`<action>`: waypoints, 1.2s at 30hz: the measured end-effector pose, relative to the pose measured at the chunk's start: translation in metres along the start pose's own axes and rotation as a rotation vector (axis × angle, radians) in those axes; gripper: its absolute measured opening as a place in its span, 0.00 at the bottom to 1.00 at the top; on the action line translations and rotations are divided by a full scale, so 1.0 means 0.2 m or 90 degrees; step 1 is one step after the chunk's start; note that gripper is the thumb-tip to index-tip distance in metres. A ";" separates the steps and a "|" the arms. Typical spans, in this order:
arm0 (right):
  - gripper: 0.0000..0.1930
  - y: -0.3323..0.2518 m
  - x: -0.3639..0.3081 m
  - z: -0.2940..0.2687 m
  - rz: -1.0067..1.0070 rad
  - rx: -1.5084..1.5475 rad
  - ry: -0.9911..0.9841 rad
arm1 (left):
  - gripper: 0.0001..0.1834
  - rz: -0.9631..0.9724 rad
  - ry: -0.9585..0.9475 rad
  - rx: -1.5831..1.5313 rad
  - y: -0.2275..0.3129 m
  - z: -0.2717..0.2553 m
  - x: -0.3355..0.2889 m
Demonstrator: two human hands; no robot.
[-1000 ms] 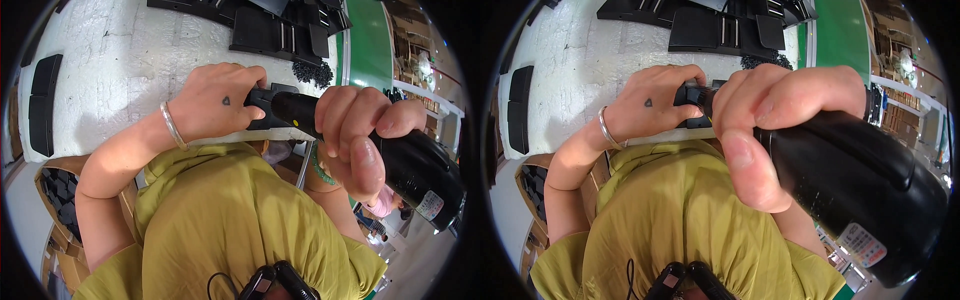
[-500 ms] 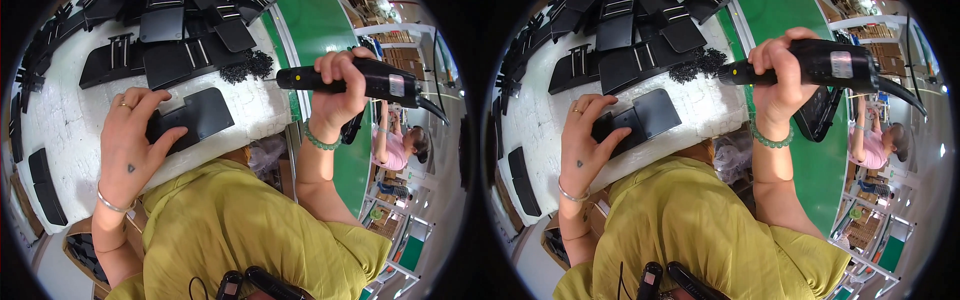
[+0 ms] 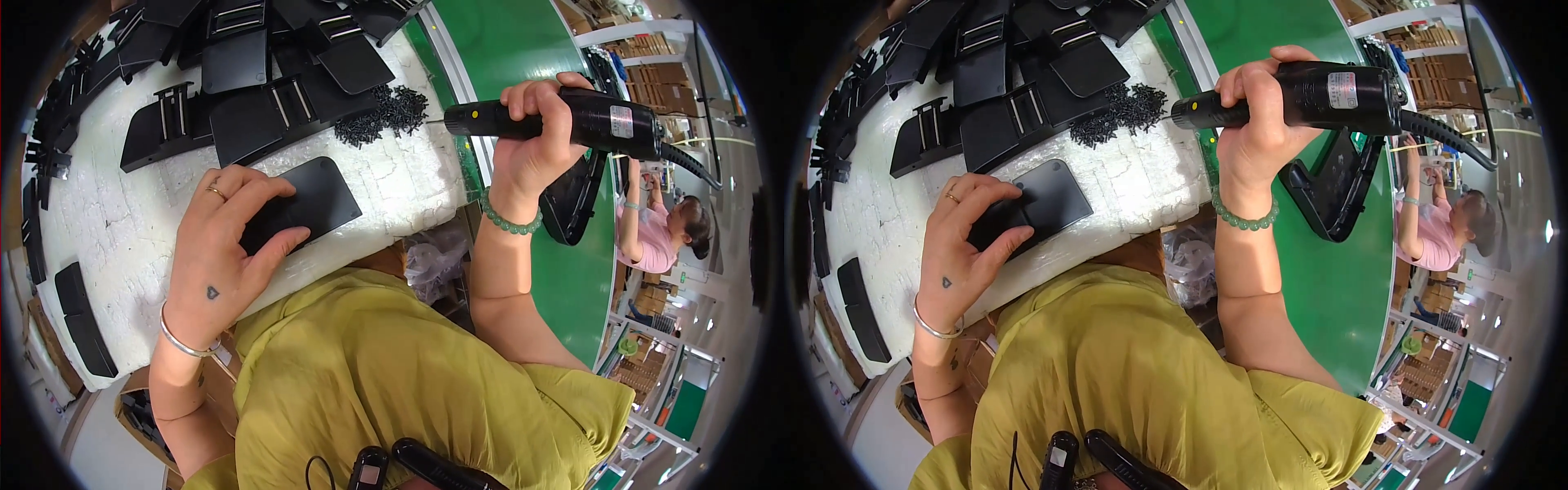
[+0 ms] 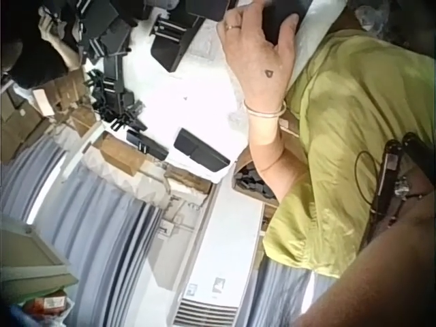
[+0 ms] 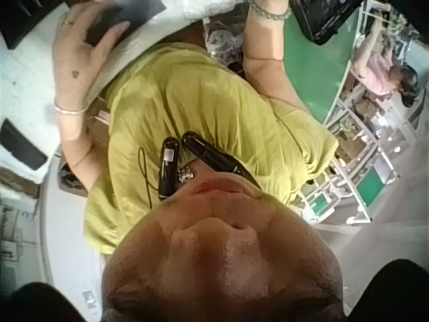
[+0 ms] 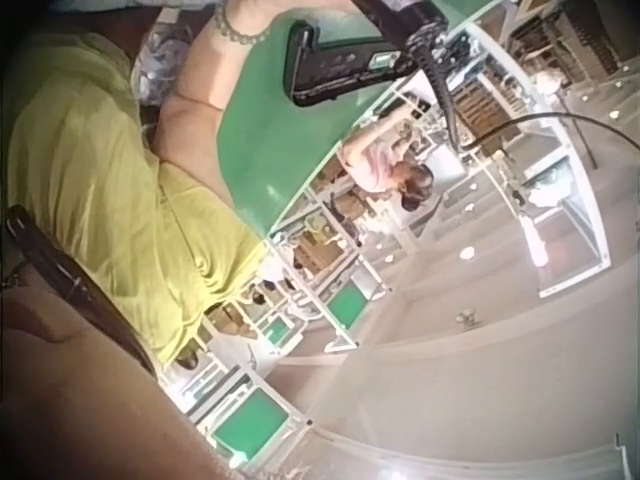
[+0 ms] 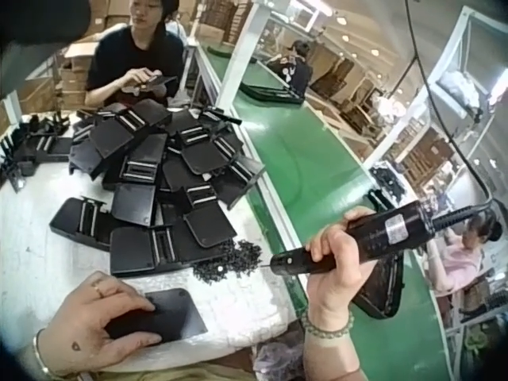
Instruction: Assembling small plastic parts using an electric screwdriver at a workbench.
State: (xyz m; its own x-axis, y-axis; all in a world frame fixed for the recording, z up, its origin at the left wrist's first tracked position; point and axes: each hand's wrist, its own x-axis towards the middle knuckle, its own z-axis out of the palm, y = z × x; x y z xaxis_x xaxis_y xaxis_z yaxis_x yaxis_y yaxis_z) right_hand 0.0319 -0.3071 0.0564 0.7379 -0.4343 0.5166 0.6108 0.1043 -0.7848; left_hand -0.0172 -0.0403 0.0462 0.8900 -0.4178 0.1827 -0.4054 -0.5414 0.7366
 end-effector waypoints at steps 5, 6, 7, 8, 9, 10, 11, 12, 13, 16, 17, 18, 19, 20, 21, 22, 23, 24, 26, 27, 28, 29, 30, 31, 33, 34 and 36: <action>0.12 0.05 0.04 -0.03 -0.041 -0.006 0.026 | 0.17 0.008 -0.017 0.000 0.00 0.01 0.01; 0.12 0.06 0.05 -0.03 -0.043 -0.004 0.026 | 0.17 0.009 -0.016 0.002 0.00 0.02 0.01; 0.12 0.06 0.05 -0.04 -0.034 0.001 0.024 | 0.17 0.003 -0.019 -0.015 0.00 0.03 0.01; 0.12 0.07 0.05 -0.04 -0.024 0.007 0.021 | 0.17 -0.003 -0.023 -0.031 0.00 0.03 0.02; 0.12 0.07 0.05 -0.04 -0.026 0.008 0.022 | 0.17 -0.001 -0.023 -0.030 0.00 0.03 0.02; 0.12 0.07 0.05 -0.04 -0.019 -0.010 0.021 | 0.17 -0.001 -0.031 -0.024 0.01 0.03 0.03; 0.12 0.07 0.05 -0.04 -0.012 -0.028 0.021 | 0.17 -0.001 -0.040 -0.019 0.01 0.04 0.04; 0.12 0.07 0.05 -0.04 -0.012 -0.026 0.021 | 0.17 -0.002 -0.040 -0.017 0.00 0.04 0.04; 0.12 0.05 0.05 -0.04 -0.015 -0.007 0.030 | 0.17 -0.003 -0.045 -0.022 0.00 0.04 0.04; 0.12 -0.02 0.03 -0.02 -0.032 0.029 0.037 | 0.16 0.022 -0.024 -0.014 0.00 0.04 0.09; 0.13 -0.05 0.03 -0.01 -0.032 0.054 0.036 | 0.16 0.050 -0.001 -0.005 0.00 0.05 0.12; 0.13 -0.09 0.02 0.00 -0.022 0.079 0.037 | 0.16 0.048 0.005 0.000 0.00 0.06 0.16; 0.12 -0.11 0.01 -0.01 -0.026 0.090 0.012 | 0.15 0.110 0.022 -0.003 -0.01 0.09 0.22; 0.13 -0.14 0.00 -0.01 -0.020 0.119 -0.008 | 0.15 0.173 0.040 -0.005 -0.02 0.13 0.28; 0.13 -0.16 0.00 -0.01 -0.014 0.152 -0.028 | 0.15 0.171 0.042 0.002 -0.01 0.17 0.33; 0.13 -0.18 -0.01 -0.01 -0.013 0.168 -0.054 | 0.13 0.203 0.061 -0.040 0.00 0.22 0.37; 0.13 -0.20 -0.01 0.01 -0.006 0.181 -0.043 | 0.12 0.235 0.079 -0.082 0.01 0.26 0.41; 0.12 -0.22 -0.02 0.02 -0.007 0.186 -0.059 | 0.12 0.239 0.082 -0.076 0.00 0.30 0.43; 0.12 -0.23 -0.04 0.05 -0.010 0.204 -0.080 | 0.10 0.298 0.088 -0.066 -0.02 0.34 0.47; 0.12 -0.24 -0.04 0.04 -0.013 0.205 -0.075 | 0.10 0.301 0.085 -0.064 -0.02 0.35 0.48; 0.12 -0.24 -0.04 0.04 -0.019 0.204 -0.075 | 0.09 0.328 0.113 -0.039 -0.02 0.35 0.49; 0.12 -0.24 -0.04 0.03 -0.025 0.204 -0.075 | 0.08 0.354 0.142 -0.015 -0.02 0.35 0.50; 0.12 -0.25 -0.04 0.03 -0.025 0.204 -0.074 | 0.08 0.354 0.140 -0.014 -0.03 0.35 0.50; 0.12 -0.25 -0.04 0.04 -0.032 0.211 -0.085 | 0.09 0.350 0.146 0.001 -0.03 0.34 0.49; 0.13 -0.26 -0.03 0.05 -0.040 0.216 -0.095 | 0.10 0.348 0.150 0.016 -0.03 0.32 0.49; 0.13 -0.27 -0.04 0.05 -0.044 0.222 -0.110 | 0.11 0.357 0.154 0.016 -0.03 0.32 0.49; 0.13 -0.29 -0.04 0.06 -0.047 0.235 -0.134 | 0.13 0.364 0.158 0.019 -0.01 0.30 0.47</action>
State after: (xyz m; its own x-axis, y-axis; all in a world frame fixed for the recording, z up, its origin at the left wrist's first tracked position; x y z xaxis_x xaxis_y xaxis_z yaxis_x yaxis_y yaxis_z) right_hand -0.0059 -0.2992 0.1013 0.7073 -0.2650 0.6554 0.6978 0.4100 -0.5874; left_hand 0.0558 -0.1221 0.0222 0.5515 -0.4674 0.6910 -0.8342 -0.3044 0.4599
